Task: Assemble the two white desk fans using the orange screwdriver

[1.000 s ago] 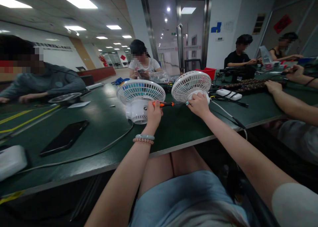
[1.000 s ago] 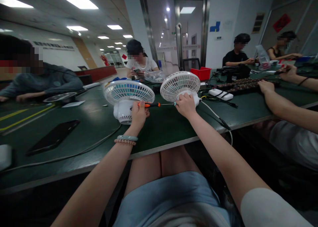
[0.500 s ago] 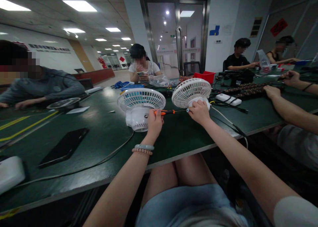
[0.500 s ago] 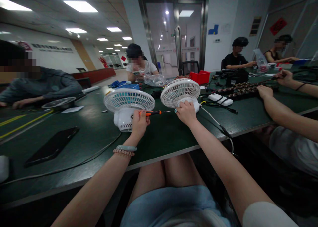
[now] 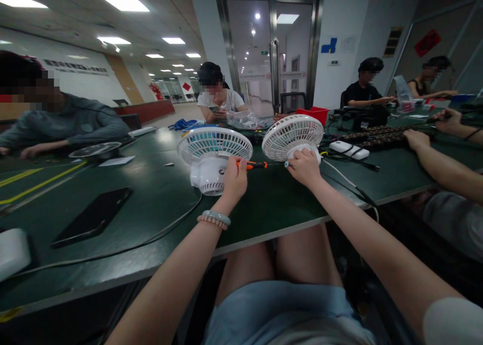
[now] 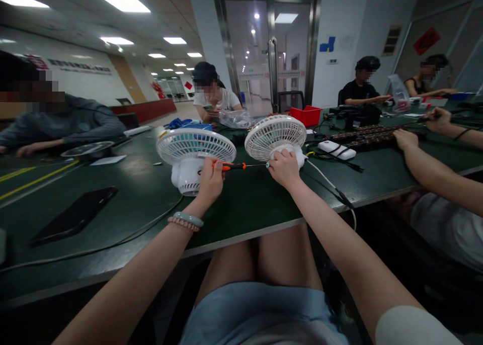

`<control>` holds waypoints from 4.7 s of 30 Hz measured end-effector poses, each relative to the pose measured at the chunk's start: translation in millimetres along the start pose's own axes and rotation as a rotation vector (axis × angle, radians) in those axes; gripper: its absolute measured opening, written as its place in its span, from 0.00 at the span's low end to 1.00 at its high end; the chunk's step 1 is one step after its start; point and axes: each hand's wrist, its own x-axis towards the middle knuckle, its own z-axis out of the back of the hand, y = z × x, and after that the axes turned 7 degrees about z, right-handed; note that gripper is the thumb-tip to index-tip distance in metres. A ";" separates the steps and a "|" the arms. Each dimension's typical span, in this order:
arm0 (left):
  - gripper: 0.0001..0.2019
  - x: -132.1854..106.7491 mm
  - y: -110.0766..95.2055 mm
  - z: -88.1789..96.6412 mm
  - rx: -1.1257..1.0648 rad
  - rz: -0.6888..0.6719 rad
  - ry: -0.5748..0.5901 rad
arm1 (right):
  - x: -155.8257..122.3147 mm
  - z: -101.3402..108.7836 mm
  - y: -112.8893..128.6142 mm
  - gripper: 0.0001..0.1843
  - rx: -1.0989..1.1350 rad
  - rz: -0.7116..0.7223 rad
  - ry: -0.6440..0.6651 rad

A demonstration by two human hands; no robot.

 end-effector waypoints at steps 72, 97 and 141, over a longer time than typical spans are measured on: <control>0.11 -4.1 -1.2 -3.9 0.126 -0.038 -0.114 | -4.3 -1.4 -3.1 0.15 0.024 -0.010 -0.009; 0.11 -8.7 -10.4 -1.5 0.163 -0.009 -0.065 | -5.7 -2.6 -1.1 0.16 0.017 -0.003 -0.020; 0.18 -10.9 -9.4 -1.9 0.269 -0.063 -0.087 | -4.5 -2.1 -1.1 0.17 0.032 -0.012 -0.007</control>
